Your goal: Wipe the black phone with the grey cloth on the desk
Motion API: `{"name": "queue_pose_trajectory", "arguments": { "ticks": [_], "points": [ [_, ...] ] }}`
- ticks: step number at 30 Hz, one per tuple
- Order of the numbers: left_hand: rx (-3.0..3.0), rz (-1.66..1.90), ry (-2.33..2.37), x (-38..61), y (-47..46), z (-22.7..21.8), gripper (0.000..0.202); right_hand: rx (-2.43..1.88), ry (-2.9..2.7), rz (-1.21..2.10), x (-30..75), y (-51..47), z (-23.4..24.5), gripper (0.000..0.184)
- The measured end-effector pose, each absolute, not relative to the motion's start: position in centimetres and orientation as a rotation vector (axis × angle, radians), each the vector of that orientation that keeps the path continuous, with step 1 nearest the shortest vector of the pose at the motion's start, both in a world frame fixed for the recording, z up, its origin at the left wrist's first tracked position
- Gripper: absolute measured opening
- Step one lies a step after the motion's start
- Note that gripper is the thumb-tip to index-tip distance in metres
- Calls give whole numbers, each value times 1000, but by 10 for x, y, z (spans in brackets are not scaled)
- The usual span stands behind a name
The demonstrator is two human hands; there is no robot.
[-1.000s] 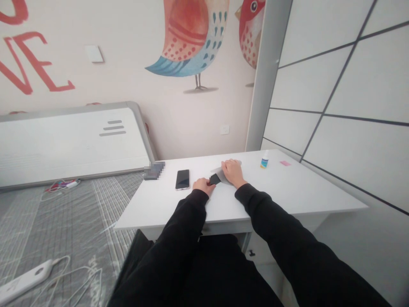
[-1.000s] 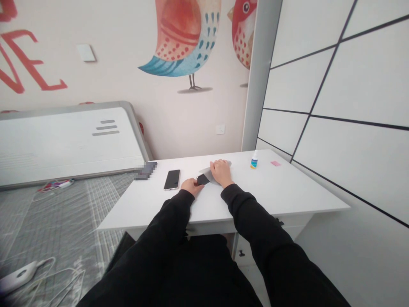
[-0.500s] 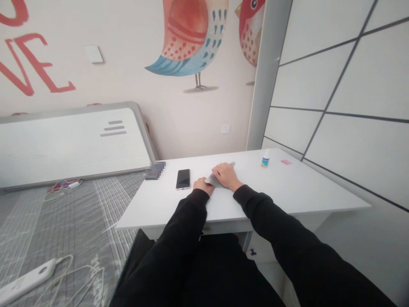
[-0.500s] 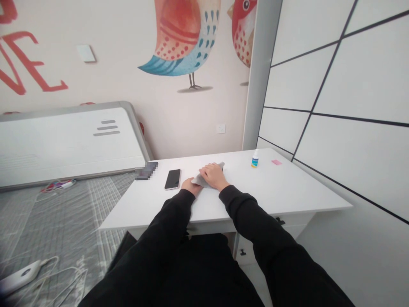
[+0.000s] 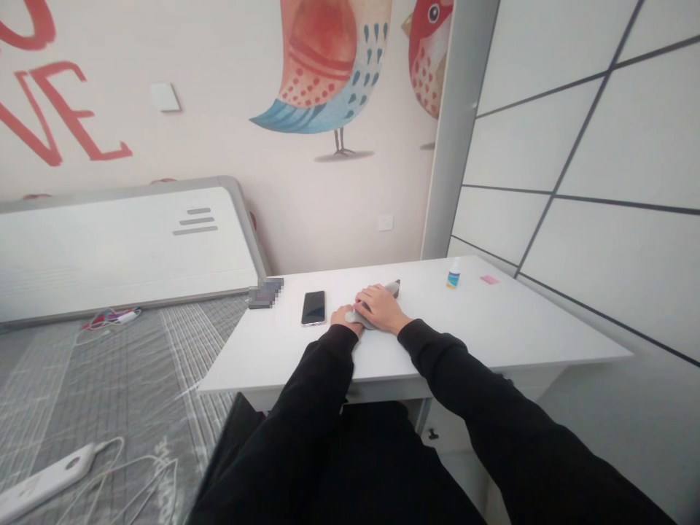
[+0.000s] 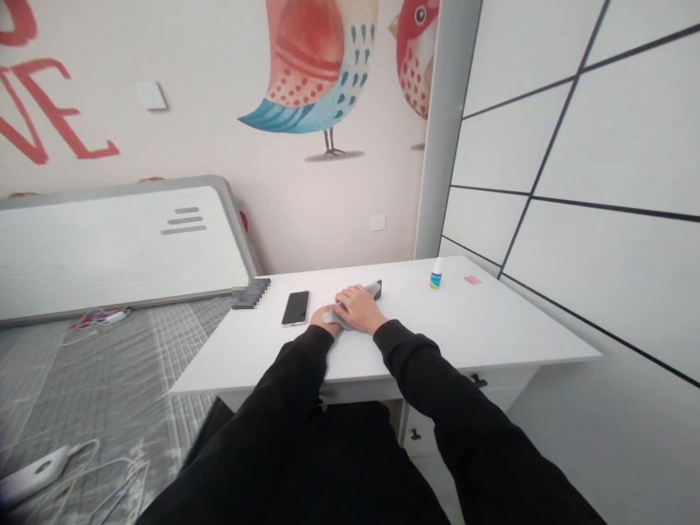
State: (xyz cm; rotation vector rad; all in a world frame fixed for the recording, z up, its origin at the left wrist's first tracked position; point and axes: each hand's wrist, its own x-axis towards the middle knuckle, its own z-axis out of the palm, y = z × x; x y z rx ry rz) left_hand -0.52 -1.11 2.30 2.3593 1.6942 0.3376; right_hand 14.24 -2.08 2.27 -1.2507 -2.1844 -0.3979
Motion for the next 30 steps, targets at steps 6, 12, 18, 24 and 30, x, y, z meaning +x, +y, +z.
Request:
{"name": "queue_pose_trajectory", "arguments": {
  "ticks": [6, 12, 18, 24, 30],
  "points": [
    [2379, 337, 1650, -5, -11, 24, 27, -1394, -2056, -389, 161, -5, 23, 46],
    [2376, 353, 1622, -6, -10, 23, 24, -1557, -1859, -406, 188, 4, 23, 51],
    [2369, 329, 1697, -5, -9, 21, 30, -1310, -2125, -356, 157, -16, 24, 38],
    [2408, 307, 1682, -5, -8, 21, 30, -1252, -2177, -363, 151, -15, 25, 47],
    [2392, 327, 1634, -6, -10, 22, 26, -1467, -1941, -389, 188, 4, 22, 54]
  ]
}}
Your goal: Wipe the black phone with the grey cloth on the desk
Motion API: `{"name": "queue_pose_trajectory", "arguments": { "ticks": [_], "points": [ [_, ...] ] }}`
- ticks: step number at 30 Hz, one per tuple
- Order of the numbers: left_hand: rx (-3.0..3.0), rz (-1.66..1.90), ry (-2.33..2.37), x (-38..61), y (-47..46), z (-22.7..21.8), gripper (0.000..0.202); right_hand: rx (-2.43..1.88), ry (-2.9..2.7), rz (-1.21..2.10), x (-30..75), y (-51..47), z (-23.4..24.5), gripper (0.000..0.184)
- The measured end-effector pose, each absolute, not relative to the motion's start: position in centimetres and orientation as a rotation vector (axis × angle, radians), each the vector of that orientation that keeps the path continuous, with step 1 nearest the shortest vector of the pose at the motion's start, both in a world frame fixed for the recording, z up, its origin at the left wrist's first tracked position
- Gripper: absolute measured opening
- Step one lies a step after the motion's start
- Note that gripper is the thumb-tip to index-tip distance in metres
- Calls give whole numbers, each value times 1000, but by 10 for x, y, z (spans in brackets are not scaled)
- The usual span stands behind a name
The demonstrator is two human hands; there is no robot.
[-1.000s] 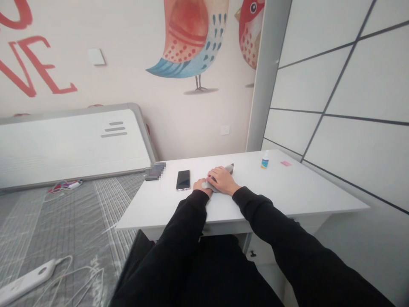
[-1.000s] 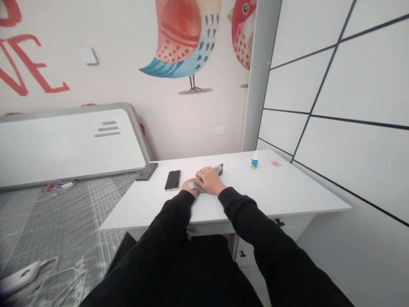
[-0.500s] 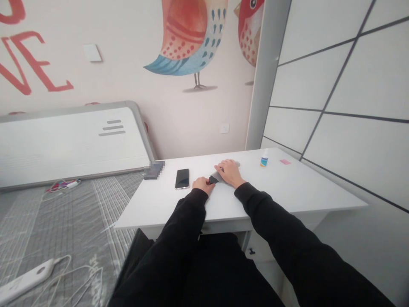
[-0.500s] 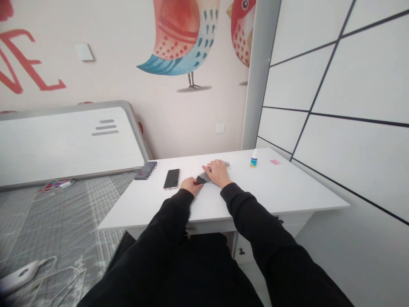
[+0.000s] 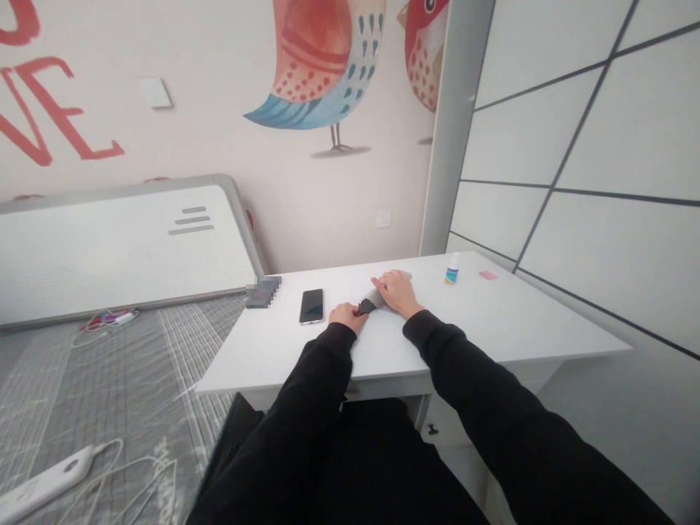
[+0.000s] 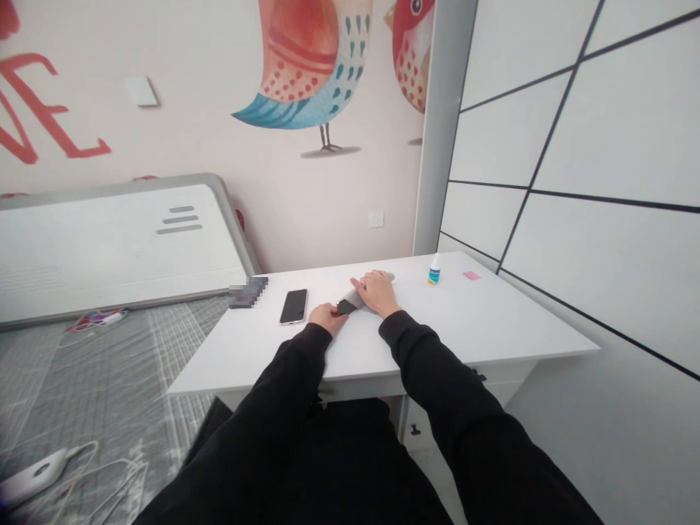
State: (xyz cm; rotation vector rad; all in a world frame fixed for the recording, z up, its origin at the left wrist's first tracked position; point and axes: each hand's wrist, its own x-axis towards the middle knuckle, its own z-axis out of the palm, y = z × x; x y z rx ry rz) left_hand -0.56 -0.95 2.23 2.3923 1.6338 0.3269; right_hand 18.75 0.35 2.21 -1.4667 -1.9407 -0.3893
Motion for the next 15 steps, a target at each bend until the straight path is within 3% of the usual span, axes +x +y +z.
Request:
{"name": "queue_pose_trajectory", "arguments": {
  "ticks": [11, 15],
  "points": [
    [2422, 289, 1683, -5, -3, 16, 31, -1141, -2237, -339, 142, -20, 25, 19],
    [2438, 298, 1680, -5, -2, 15, 32, -1097, -2279, -339, 140, -18, 26, 18]
  ]
}}
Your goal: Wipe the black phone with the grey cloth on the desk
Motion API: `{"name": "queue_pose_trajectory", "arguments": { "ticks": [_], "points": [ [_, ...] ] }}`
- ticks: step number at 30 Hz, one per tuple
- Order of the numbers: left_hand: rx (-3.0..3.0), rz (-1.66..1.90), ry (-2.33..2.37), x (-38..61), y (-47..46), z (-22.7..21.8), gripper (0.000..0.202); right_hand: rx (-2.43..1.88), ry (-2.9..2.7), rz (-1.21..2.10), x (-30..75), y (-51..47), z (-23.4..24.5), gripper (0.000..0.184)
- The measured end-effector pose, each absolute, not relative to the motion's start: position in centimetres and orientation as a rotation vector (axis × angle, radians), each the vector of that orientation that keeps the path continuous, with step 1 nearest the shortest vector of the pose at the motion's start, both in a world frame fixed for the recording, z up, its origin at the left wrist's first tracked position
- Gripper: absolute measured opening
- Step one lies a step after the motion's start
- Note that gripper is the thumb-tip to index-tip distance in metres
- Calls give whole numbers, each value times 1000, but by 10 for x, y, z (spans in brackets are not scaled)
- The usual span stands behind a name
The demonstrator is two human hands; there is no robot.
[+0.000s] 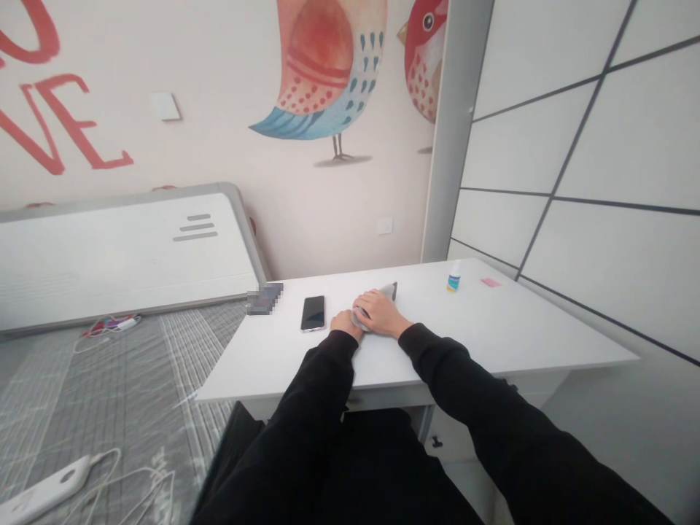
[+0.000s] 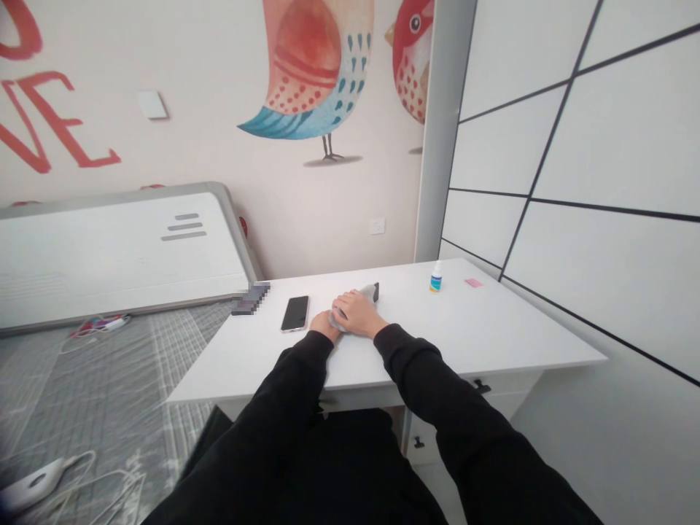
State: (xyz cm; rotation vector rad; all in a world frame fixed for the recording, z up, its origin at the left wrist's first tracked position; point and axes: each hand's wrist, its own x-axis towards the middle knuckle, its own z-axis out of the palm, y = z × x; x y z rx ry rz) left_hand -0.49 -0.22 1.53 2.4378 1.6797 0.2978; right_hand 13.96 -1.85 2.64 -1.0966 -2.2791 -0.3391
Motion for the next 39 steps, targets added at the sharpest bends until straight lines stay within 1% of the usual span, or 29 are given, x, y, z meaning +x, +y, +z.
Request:
{"name": "queue_pose_trajectory", "arguments": {
  "ticks": [2, 5, 8, 11, 18, 24, 26, 30, 35, 39],
  "points": [
    [2437, 306, 1675, -5, -3, 16, 34, -1118, -2259, -334, 146, -15, 26, 21],
    [2419, 314, 1668, -6, -6, 19, 34, -1214, -2168, -330, 162, -7, 24, 34],
    [2398, 327, 1650, -6, -9, 21, 29, -1346, -2032, -338, 179, 3, 21, 42],
    [2384, 357, 1641, -6, -10, 22, 24, -1444, -1918, -348, 189, 9, 19, 47],
    [2371, 386, 1654, -6, -6, 15, 24, -1355, -1990, -321, 172, -3, 19, 36],
    [2406, 342, 1675, -6, -3, 13, 36, -1178, -2187, -280, 146, -16, 26, 24],
    [2427, 324, 1656, -6, -2, 13, 36, -1140, -2237, -275, 142, -18, 28, 20],
    [2436, 295, 1646, -6, -1, 14, 36, -1141, -2268, -282, 144, -17, 30, 27],
    [2404, 311, 1664, -5, -3, 16, 36, -1246, -2229, -295, 144, -8, 28, 36],
    [2384, 335, 1670, -5, -7, 18, 29, -1381, -2145, -316, 148, 2, 25, 40]
  ]
}}
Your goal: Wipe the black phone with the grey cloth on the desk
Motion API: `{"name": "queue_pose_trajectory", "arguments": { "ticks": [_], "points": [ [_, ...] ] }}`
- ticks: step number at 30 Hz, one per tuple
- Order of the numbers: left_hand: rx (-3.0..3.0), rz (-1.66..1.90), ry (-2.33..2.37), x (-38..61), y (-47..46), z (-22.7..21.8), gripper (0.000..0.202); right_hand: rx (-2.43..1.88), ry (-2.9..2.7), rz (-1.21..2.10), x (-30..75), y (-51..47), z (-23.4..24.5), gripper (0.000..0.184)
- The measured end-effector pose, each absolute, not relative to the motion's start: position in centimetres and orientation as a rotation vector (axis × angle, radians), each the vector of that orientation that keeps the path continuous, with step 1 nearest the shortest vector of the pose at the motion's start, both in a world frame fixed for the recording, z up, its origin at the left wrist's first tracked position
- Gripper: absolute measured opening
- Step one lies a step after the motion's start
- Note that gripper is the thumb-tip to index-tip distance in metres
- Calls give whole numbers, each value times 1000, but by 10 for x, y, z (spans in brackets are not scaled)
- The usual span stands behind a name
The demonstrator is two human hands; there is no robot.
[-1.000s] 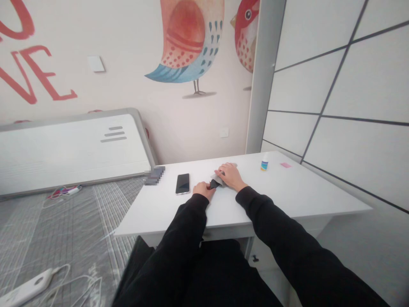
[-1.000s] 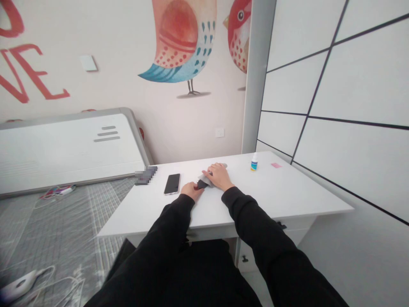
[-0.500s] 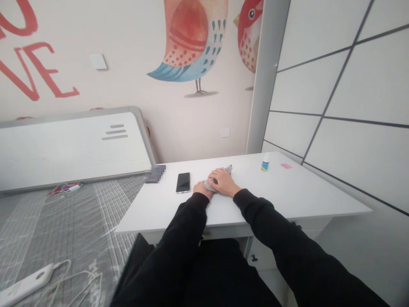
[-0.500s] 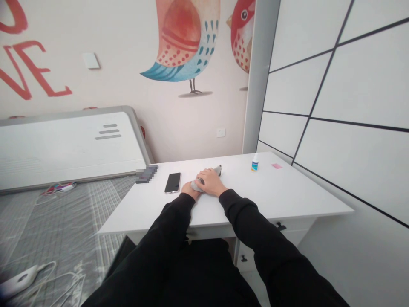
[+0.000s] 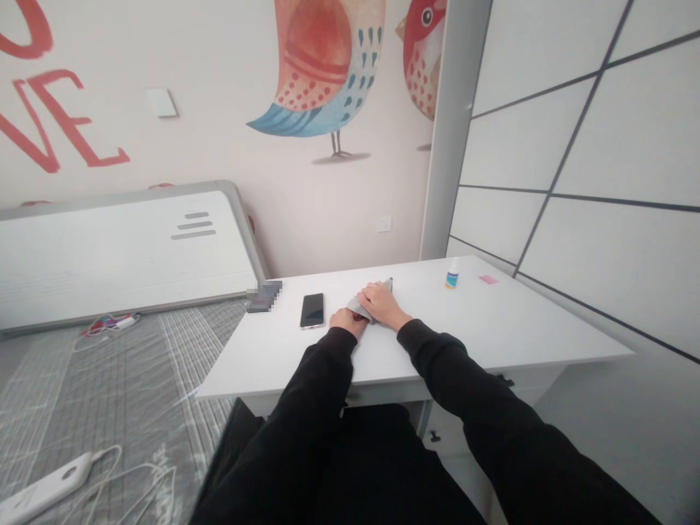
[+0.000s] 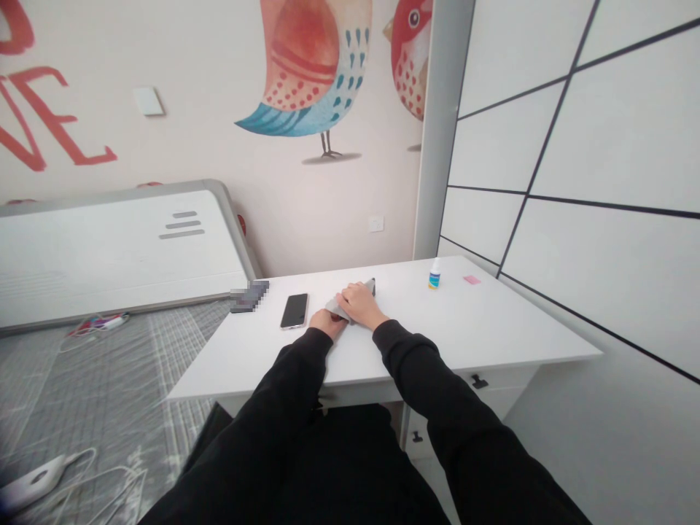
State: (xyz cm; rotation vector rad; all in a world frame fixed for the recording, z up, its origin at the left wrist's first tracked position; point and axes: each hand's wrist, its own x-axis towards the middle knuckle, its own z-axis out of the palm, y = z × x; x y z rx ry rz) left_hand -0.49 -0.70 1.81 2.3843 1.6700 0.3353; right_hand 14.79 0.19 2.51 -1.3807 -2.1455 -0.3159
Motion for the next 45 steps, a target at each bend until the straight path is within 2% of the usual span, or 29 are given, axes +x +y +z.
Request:
{"name": "queue_pose_trajectory", "arguments": {
  "ticks": [16, 21, 29, 45],
  "points": [
    [2371, 380, 1641, -5, -11, 22, 25, -1609, -1857, -359, 183, 13, 20, 43],
    [2368, 364, 1645, -5, -11, 21, 26, -1544, -1881, -341, 171, 2, 20, 41],
    [2418, 328, 1676, -5, -6, 15, 32, -1240, -2223, -277, 129, -20, 27, 38],
    [2360, 359, 1648, -5, -8, 18, 26, -1700, -1876, -348, 176, 19, 21, 41]
  ]
}}
